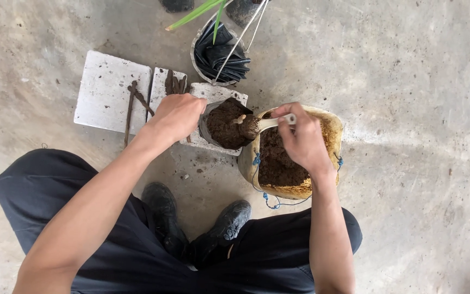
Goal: The person scoops soil from a bucket using a small trowel and places it into a black plastic bag. They then insert a seed into the soil and cover it with more soil, repeating the process for additional seeds.
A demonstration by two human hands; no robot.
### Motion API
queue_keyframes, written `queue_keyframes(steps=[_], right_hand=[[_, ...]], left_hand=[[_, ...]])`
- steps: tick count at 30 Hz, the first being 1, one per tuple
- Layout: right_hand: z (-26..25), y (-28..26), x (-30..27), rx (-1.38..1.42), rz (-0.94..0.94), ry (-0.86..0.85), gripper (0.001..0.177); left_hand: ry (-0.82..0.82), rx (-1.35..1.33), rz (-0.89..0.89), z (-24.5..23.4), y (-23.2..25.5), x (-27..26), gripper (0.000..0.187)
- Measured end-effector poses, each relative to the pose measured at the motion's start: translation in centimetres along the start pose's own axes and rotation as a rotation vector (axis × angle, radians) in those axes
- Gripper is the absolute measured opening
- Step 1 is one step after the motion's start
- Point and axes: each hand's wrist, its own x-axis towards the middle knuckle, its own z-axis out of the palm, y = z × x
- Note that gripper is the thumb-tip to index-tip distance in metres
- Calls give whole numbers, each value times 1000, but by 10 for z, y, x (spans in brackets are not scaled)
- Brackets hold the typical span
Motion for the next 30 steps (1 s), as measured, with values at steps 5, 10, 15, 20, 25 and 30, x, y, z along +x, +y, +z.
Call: queue_keyframes(steps=[5, 10, 15, 20, 25, 30], right_hand=[[9, -17, 6, -15, -97, 77, 17], [23, -22, 10, -23, -98, 56, 14], [28, -33, 9, 40, -168, 81, 13], [23, -1, -4, 30, -62, 260, 13], [-11, 10, -48, 413, 172, 529, 10], [-29, 36, -112, 595, 401, 806, 11]], left_hand=[[-36, 21, -86, 13, -17, -9, 17], [-228, 85, -160, 20, -23, -22, 26], [-334, 117, -160, 4, -16, -29, 21], [-341, 140, -185, -6, -9, -31, 23], [-356, 186, -143, -16, 4, -36, 25], [-407, 149, -157, -48, 40, -55, 23]])
